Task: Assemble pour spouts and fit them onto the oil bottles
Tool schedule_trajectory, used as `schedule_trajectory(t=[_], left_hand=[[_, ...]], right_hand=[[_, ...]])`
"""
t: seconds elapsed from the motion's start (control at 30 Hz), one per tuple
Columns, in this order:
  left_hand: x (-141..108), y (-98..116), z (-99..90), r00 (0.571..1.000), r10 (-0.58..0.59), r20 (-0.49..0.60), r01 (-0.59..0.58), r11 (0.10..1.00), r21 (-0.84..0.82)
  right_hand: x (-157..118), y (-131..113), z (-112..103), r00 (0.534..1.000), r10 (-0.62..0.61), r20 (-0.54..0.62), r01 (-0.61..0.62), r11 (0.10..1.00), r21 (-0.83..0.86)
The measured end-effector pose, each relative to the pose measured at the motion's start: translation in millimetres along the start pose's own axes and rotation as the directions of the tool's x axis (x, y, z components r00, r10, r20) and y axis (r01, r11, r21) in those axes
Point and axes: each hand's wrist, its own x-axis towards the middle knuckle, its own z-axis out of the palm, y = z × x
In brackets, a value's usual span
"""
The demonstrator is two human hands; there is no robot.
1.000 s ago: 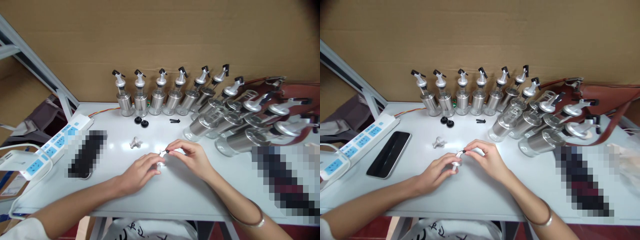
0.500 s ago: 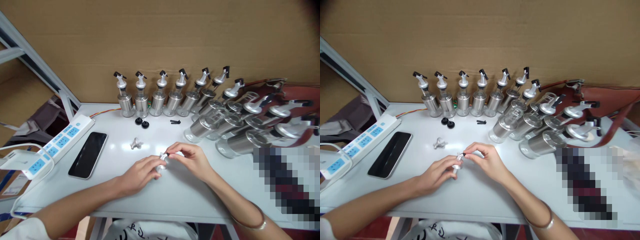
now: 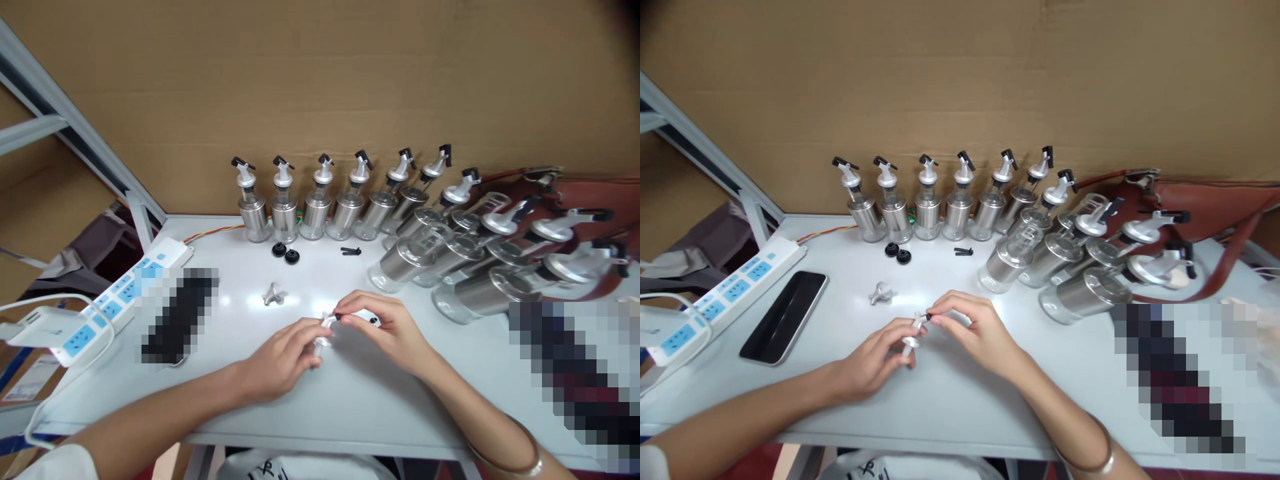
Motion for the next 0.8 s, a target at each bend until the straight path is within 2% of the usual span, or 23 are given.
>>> schedule_trajectory(t=[0.47, 0.67, 0.8], left_hand=[[-5, -1, 2.7, 0.992, -0.112, 0.063, 0.114, 0.993, -0.027], [-2, 0, 0.2, 0.999, -0.044, 0.030, 0.043, 0.999, 0.013], [0, -1, 1.6, 1.000, -0.029, 0.003, 0.029, 0.999, -0.013]], right_hand=[[-3, 2, 7, 0.999, 0.035, 0.002, -0.035, 0.997, -0.075], [0, 0, 9, 0.977, 0.212, -0.020, -0.208, 0.970, 0.123], [3, -3, 14, 0.937, 0.344, 0.064, -0.350, 0.917, 0.191]])
